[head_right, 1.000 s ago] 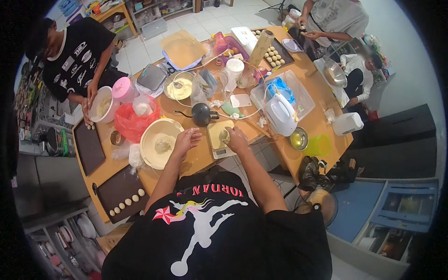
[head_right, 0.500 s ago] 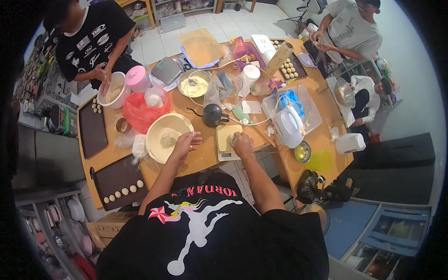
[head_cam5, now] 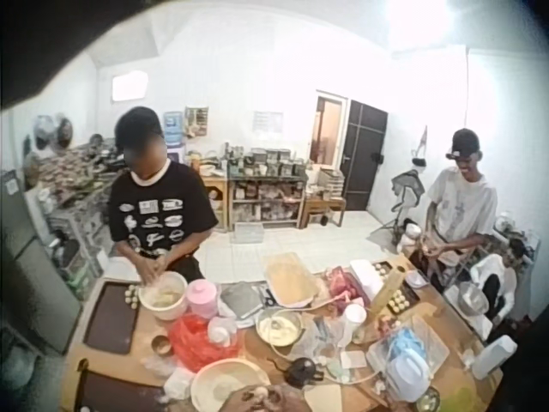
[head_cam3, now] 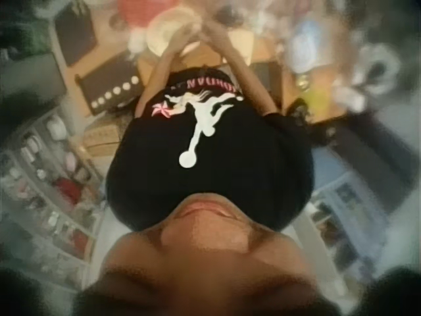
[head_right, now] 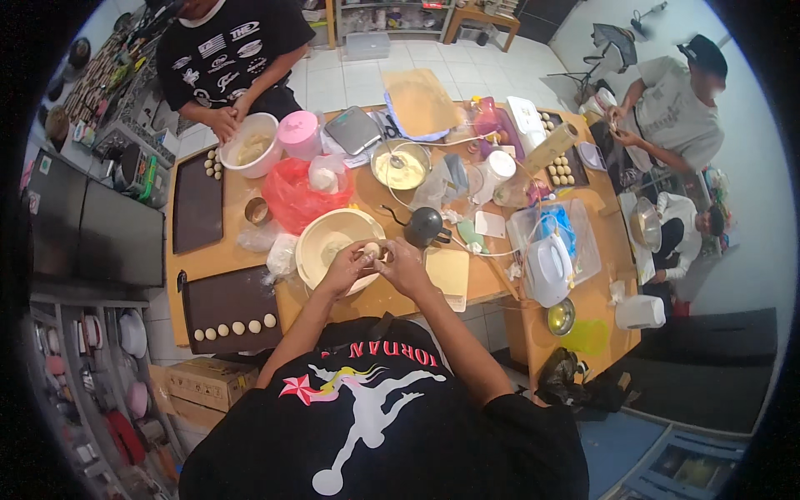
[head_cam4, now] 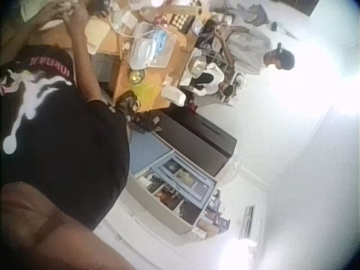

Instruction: The person prepares dough by hand, rolling and shaping it into rounds on a workspace and placing them onto a baking sheet.

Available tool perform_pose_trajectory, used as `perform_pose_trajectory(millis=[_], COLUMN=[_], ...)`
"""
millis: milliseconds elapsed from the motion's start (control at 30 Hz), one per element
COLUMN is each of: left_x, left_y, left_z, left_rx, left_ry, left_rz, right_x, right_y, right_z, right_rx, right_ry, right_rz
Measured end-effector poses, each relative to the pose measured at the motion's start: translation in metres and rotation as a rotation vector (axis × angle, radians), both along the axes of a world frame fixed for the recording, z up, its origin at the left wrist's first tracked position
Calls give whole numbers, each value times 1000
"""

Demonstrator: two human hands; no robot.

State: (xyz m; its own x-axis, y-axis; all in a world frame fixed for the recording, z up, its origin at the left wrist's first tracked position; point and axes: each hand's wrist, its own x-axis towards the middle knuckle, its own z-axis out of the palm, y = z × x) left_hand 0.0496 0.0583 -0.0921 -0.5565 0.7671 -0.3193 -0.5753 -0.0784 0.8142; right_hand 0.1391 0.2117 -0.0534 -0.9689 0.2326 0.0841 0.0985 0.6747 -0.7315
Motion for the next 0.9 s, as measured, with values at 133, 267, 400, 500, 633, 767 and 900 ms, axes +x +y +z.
perform_pose_trajectory(millis=[133,267,400,500,633,767,900], left_x=[-10,-20,-31,-36,-45,-50,-51], left_y=[-15,-32,-47,-55,-59,-61,-60], left_z=[3,8,11,17,19,20,14], left_rx=[43,89,74,72,45,55,67], left_ry=[-18,-69,-57,-22,49,59,61], left_rz=[137,178,190,181,122,92,64], right_x=[-17,-29,-42,-49,-55,-59,-61], right_y=[-16,-27,-39,-45,-45,-49,-52], right_z=[22,25,30,28,20,25,22], right_rx=[-134,-107,-107,-108,-97,-95,-115], right_ry=[10,11,58,110,150,106,72], right_rz=[29,48,95,108,128,107,66])
